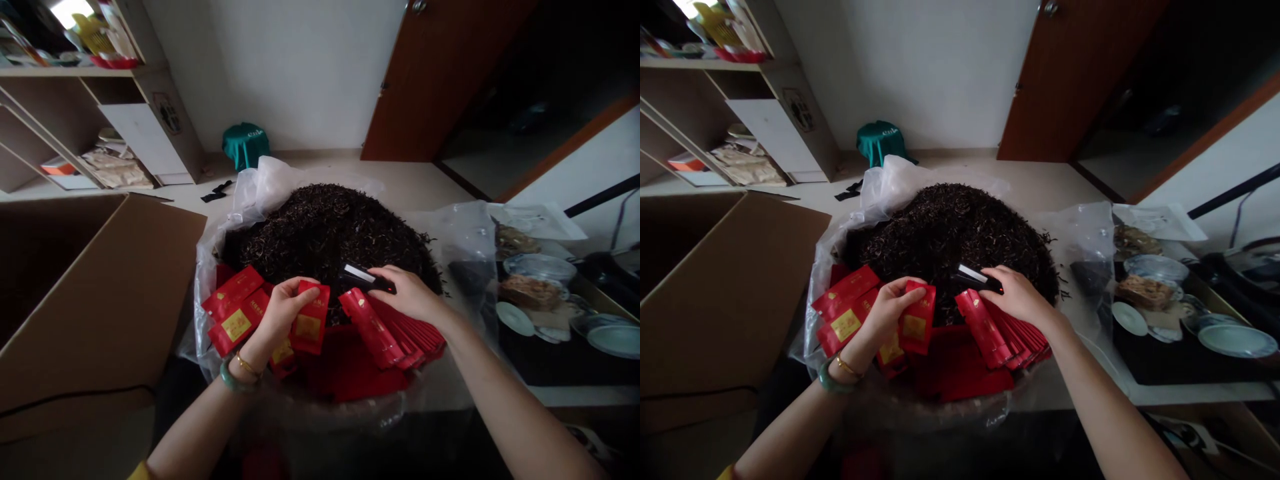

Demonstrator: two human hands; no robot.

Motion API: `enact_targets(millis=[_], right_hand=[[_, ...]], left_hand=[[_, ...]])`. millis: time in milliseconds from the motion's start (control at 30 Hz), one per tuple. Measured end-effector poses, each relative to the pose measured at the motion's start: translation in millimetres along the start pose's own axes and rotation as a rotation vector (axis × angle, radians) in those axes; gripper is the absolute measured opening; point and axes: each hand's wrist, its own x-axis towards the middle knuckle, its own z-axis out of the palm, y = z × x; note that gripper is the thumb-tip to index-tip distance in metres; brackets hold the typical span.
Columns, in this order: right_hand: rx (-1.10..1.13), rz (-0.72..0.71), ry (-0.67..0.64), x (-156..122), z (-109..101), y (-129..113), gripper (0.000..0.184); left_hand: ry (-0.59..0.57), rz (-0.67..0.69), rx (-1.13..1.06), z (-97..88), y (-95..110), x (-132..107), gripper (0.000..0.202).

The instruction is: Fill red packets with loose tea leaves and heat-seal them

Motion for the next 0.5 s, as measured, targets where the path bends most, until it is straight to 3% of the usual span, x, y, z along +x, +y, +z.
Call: enact_targets(millis=[133, 200, 267, 333, 400, 433, 500], right_hand=[[-0.16, 0.032, -0.047, -9, 14, 28, 0.038], [-0.153, 0.045, 0.015, -16, 13, 18, 0.036], [-0.046, 0.05, 0.055, -29, 7, -10, 0.027], [0.174, 0.009, -0.164, -49, 6, -51, 0.018], [0.333, -0.071, -0.539, -75, 20, -94, 0.016], [0.374, -0.106, -0.661, -90, 34, -112, 0.022], [0.384, -0.228, -0.764, -119, 78, -140, 0.039]], left_hand=[[0.069, 0.017, -0.001, -1.1, 0, 2, 0.036], [0.092, 0.0, -0.006, 0.3, 2, 2, 0.038], [0.115, -0.013, -0.002, 1.8, 3, 1, 0.04], [0.131, -0.012, 0.014, 2.2, 5, 0, 0.04], [0.136, 0.005, 0.033, 1.1, 6, 0, 0.041], [0.132, 0.016, 0.042, -0.1, 7, 1, 0.042], [0.118, 0.035, 0.051, -2.9, 8, 2, 0.042]])
